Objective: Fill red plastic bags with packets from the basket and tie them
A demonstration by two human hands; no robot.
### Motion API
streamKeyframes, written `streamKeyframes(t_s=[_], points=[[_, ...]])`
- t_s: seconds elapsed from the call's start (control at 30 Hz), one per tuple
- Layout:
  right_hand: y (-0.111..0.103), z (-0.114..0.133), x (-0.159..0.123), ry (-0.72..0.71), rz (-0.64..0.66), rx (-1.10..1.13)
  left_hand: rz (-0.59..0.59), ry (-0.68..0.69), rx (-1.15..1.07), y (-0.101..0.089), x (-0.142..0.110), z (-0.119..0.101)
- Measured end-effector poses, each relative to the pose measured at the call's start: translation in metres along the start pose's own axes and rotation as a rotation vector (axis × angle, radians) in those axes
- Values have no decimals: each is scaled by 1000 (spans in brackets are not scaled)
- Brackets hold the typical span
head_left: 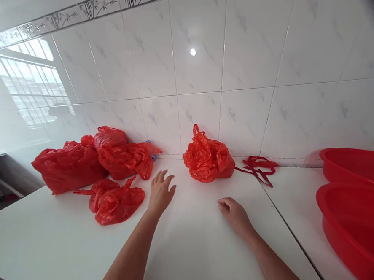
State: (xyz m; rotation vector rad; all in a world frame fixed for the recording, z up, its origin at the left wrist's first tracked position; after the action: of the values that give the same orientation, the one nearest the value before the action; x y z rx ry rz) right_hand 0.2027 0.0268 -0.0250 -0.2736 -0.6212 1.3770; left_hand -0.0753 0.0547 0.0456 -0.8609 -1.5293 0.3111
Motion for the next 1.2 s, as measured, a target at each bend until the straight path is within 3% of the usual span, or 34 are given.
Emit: streamKeyframes(t_s=[0.1, 0.17, 0.3, 0.53, 0.7, 0.83, 0.93, 1.0, 1.1, 1.2], points=[[-2, 0, 0, 37, -2, 52, 146, 65, -313, 14, 26, -39], [-3, 0, -1, 61, -1, 86, 245, 29, -464, 23, 44, -61], [-4, 0, -1, 56, -4, 121, 383, -96, -513, 42, 72, -91], [-5, 0, -1, 62, -15, 143, 423, -209, -435, 75, 94, -101], [-7, 2, -1, 55, -28, 167, 304, -166, -452, 58, 97, -103], [-5, 0, -2, 48, -39, 181, 3, -20, -508, 21, 78, -99], [-4, 0, -2, 24, -50, 186, -180, 182, -436, 1, 39, -93], [-4, 2, -2, 7, -52, 200, -162, 346, -351, -3, 4, -91], [-6, 4, -2, 4, -42, 307, 15, 508, -249, 1, -42, -91], [-9, 6, -2, 84, -12, 616, 178, 595, -219, 4, -66, -97]])
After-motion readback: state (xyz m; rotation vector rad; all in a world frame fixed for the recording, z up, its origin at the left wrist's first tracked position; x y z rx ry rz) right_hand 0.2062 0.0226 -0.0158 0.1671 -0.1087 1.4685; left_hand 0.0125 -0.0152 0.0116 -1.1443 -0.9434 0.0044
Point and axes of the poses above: each hand's wrist, its own x-axis towards the middle knuckle, its own y-axis out of the palm, z = x × y, the point moved 3 cm from there along x, towards the middle knuckle, and after that the axes turned 5 degrees about -z, right-handed, at the moved point
